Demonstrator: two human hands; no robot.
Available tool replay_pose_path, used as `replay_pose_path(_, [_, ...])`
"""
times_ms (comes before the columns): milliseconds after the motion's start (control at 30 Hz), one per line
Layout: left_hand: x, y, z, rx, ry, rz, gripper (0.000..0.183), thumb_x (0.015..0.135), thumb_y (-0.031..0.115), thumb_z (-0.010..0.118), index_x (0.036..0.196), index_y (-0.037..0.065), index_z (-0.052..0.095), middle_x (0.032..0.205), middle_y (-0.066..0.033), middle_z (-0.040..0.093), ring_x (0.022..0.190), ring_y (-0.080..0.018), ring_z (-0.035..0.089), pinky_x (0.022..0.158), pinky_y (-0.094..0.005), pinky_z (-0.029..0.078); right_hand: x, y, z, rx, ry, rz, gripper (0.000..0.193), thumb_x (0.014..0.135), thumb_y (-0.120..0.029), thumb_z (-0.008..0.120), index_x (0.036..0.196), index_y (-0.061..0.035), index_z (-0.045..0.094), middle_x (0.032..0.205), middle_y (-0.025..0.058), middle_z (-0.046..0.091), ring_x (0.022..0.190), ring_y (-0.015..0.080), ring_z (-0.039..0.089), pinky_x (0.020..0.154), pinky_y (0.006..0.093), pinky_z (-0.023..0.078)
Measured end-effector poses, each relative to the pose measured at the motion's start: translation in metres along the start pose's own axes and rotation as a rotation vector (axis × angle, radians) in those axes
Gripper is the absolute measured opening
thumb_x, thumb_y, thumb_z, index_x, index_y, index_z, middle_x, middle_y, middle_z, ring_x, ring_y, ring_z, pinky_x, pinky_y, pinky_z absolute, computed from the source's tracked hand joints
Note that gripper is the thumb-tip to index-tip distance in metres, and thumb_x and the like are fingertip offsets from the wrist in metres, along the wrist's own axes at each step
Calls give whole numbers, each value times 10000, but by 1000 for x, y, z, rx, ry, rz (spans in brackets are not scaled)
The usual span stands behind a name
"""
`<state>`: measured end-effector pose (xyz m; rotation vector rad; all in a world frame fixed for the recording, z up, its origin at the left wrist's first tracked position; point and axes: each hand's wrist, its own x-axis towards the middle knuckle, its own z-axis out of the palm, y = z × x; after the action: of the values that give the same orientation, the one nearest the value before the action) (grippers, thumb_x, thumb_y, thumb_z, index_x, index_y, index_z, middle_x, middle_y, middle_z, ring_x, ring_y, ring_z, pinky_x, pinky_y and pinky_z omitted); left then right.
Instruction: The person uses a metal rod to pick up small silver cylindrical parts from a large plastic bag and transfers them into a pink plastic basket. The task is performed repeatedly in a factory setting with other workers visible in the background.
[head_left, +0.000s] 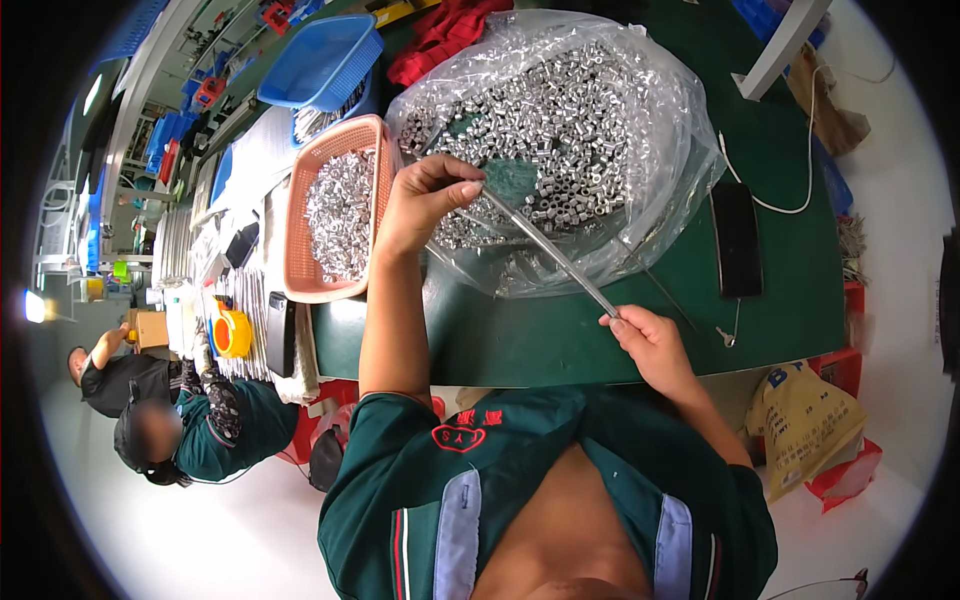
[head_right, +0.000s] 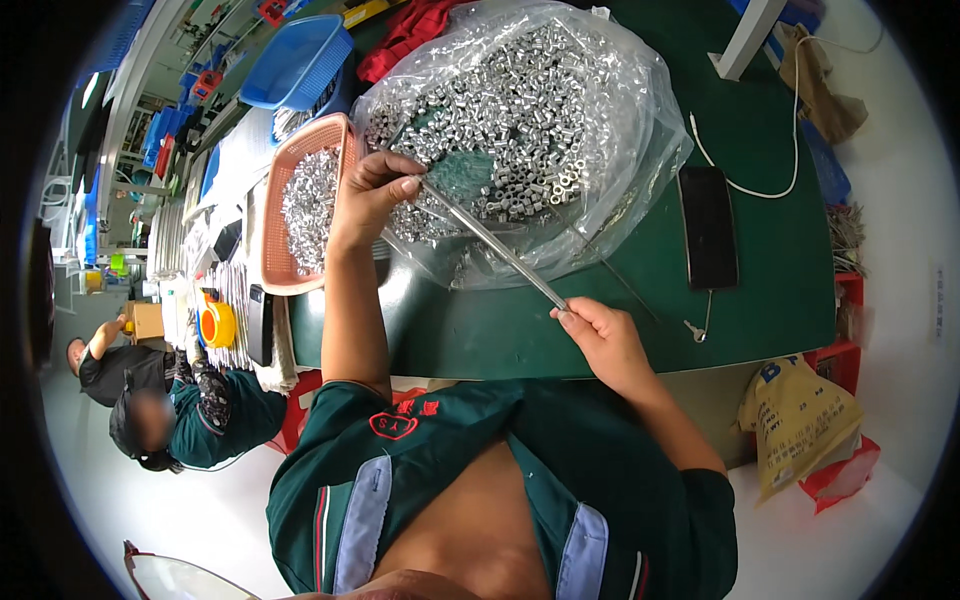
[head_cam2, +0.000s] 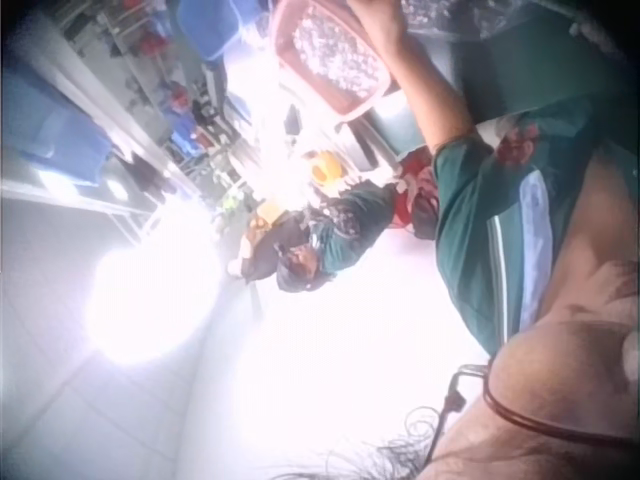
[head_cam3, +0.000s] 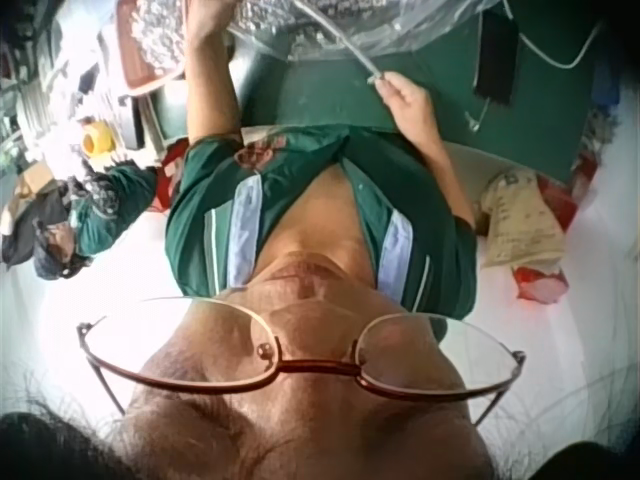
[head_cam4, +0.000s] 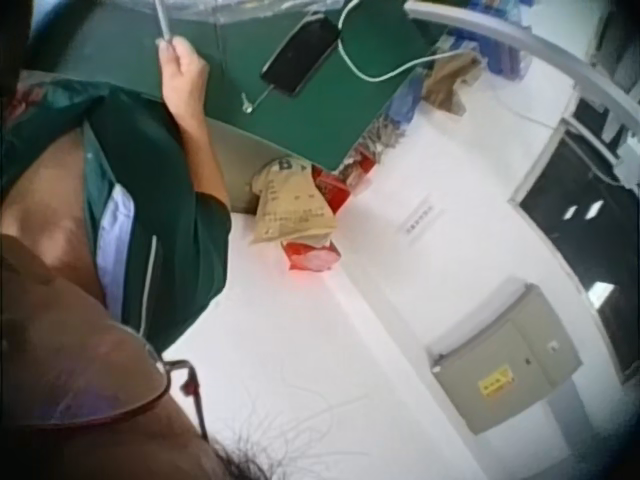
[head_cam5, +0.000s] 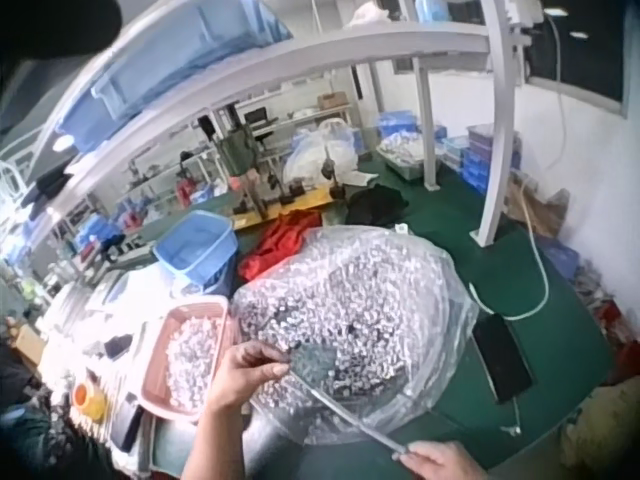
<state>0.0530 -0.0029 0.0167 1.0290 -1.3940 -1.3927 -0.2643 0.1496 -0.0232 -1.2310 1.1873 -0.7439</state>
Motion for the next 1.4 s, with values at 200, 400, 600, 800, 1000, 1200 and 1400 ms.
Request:
replay_pose_path(200, [4,-4,32,-42,-198,-150,228,815,166,760,926,7,639,715,-30,605,646,-103,567,598,-251,465,-2,2,9,-35,86,-66,183,962,-147,577,1011,11,654,690,-27,513,636,29,424,566,215,369])
replay_pose_path(400, [11,-19,29,308,-13,-67,265,843,92,699,1084,-8,650,867,-31,640,825,-95,583,735,-244,466,1,-1,0,259,64,79,185,978,-153,554,998,7,646,661,-57,439,596,20,373,526,200,315])
replay_pose_path(600, [27,-25,48,966,-39,-29,241,775,239,705,893,29,708,835,-146,684,768,-291,657,718,-371,507,3,6,0,253,42,44,187,998,-164,510,1046,-10,606,615,-88,339,505,-2,283,441,186,215])
replay_pose_path(800, [33,-46,41,974,33,27,220,773,232,697,867,34,694,851,-146,692,779,-329,660,711,-396,508,2,0,-2,260,56,96,191,983,-175,551,1019,-15,650,659,-70,412,581,18,358,510,195,297])
replay_pose_path(1000, [21,-43,14,-449,93,-133,73,850,47,678,917,25,657,860,-102,696,747,-162,653,720,-308,540,2,-1,-1,237,17,96,182,977,-157,549,1016,-9,649,664,-75,408,589,19,355,525,200,302])
replay_pose_path(1200, [13,-40,8,-678,46,-82,81,844,11,678,918,33,652,864,-108,684,764,-185,648,745,-328,540,2,-2,1,129,10,80,187,970,-152,552,1007,2,652,659,-66,425,604,24,368,535,210,312])
replay_pose_path(1400, [11,-28,16,-472,59,-20,93,834,8,693,918,9,653,892,-123,698,776,-179,654,752,-313,536,3,-2,0,65,3,60,192,964,-154,562,1005,11,651,655,-54,433,609,29,381,540,218,329])
